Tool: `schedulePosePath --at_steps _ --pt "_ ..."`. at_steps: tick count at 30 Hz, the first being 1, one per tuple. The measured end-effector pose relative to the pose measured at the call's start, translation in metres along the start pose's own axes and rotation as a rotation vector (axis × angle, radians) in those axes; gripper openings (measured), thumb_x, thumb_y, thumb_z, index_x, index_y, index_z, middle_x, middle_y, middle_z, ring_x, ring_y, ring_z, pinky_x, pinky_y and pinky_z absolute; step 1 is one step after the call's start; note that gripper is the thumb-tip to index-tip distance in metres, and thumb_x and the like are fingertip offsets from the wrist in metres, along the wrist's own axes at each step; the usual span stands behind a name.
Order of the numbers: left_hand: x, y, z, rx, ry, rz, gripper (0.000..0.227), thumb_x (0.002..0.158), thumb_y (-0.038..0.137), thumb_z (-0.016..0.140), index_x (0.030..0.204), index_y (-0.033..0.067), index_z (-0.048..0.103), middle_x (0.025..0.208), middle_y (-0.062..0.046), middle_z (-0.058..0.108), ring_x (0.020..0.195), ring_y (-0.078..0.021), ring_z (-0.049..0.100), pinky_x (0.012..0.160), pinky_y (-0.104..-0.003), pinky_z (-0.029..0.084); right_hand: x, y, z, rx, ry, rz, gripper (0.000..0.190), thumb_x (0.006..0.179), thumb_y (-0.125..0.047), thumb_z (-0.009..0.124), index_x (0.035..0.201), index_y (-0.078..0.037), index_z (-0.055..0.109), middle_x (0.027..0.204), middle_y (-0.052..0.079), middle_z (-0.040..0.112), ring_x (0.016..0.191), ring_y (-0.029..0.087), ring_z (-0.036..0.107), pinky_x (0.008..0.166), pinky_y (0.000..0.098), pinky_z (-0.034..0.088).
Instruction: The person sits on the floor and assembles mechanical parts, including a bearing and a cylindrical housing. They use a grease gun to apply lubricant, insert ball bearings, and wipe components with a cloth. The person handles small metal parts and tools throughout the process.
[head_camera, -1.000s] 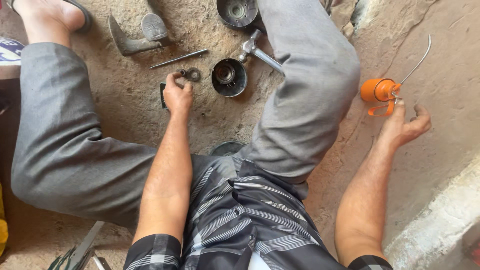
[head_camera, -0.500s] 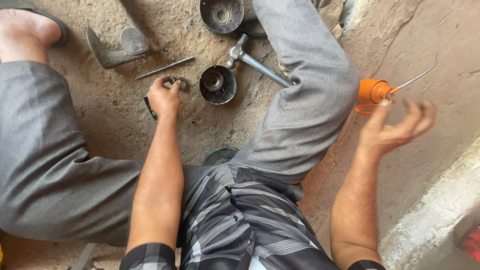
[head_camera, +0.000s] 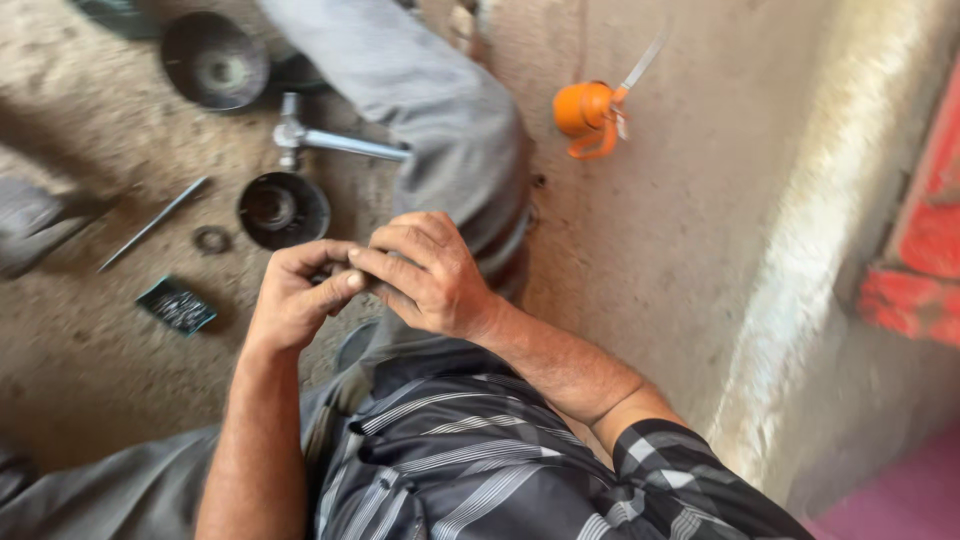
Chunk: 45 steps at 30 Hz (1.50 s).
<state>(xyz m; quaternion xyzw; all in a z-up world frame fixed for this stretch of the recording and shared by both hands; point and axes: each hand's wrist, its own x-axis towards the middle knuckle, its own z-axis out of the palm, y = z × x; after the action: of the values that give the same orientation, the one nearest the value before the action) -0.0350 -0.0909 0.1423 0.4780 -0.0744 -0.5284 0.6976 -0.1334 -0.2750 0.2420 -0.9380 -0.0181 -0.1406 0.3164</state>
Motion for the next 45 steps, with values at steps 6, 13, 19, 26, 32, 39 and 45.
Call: schedulePosePath --at_steps 6,13,19,26,32,39,45 --pt "0.006 -0.012 -0.022 -0.202 0.321 0.093 0.028 0.103 0.029 0.069 0.112 0.0021 0.073 0.066 0.001 0.058 0.052 -0.0095 0.051 0.044 -0.025 0.043 -0.084 0.095 -0.041 -0.104 0.408 0.514 0.025 0.091 -0.015 0.080 0.111 -0.004 0.070 0.104 0.011 0.072 0.095 0.023 0.073 0.081 0.0346 0.062" --pt "-0.011 -0.046 -0.111 -0.386 0.934 -0.050 0.029 0.107 0.036 0.069 0.110 0.0077 0.068 0.079 0.000 0.063 0.067 -0.0128 0.059 0.059 -0.029 0.049 -0.191 0.252 -0.016 -0.403 0.236 0.836 0.029 0.079 -0.015 0.087 0.104 -0.006 0.075 0.095 0.014 0.074 0.088 0.028 0.074 0.078 0.0389 0.059" --pt "-0.017 -0.055 -0.119 -0.546 0.658 0.133 0.050 0.108 0.054 0.061 0.120 0.0051 0.062 0.100 -0.008 0.060 0.092 -0.0204 0.060 0.079 -0.037 0.052 -0.198 0.269 0.007 -0.558 0.184 0.836 0.033 0.083 -0.016 0.081 0.113 -0.004 0.073 0.102 0.020 0.069 0.096 0.038 0.066 0.083 0.0473 0.054" --pt "-0.019 -0.031 -0.079 -0.621 0.350 0.250 0.074 0.102 0.062 0.049 0.140 -0.0018 0.056 0.134 -0.021 0.064 0.125 -0.0342 0.066 0.103 -0.043 0.058 -0.084 0.128 -0.052 -0.441 0.410 0.301 0.022 0.095 0.001 0.072 0.116 0.004 0.068 0.119 0.022 0.063 0.112 0.036 0.063 0.094 0.0459 0.055" --pt "-0.027 -0.010 -0.064 -0.626 0.275 0.291 0.057 0.105 0.038 0.054 0.145 -0.0039 0.053 0.138 -0.023 0.064 0.128 -0.0337 0.065 0.105 -0.040 0.058 0.016 0.024 0.008 0.042 0.083 0.056 0.020 0.096 -0.011 0.076 0.112 0.000 0.071 0.104 0.012 0.072 0.094 0.023 0.069 0.083 0.0369 0.058" --pt "-0.037 -0.024 -0.086 -0.603 0.380 0.263 0.026 0.108 0.024 0.062 0.126 0.0046 0.062 0.093 -0.006 0.064 0.078 -0.0137 0.060 0.061 -0.027 0.047 0.028 0.023 0.054 0.140 0.177 0.099 0.020 0.103 -0.020 0.080 0.099 -0.006 0.066 0.097 0.006 0.067 0.092 0.021 0.066 0.079 0.0344 0.055" --pt "-0.029 -0.026 -0.097 -0.601 0.476 0.335 0.025 0.108 0.033 0.063 0.111 0.0079 0.065 0.073 0.000 0.053 0.058 -0.0111 0.049 0.047 -0.025 0.037 -0.043 0.176 -0.074 -0.564 0.501 0.357 0.044 0.091 -0.018 0.079 0.124 0.000 0.057 0.129 0.018 0.054 0.126 0.033 0.054 0.114 0.0515 0.046"
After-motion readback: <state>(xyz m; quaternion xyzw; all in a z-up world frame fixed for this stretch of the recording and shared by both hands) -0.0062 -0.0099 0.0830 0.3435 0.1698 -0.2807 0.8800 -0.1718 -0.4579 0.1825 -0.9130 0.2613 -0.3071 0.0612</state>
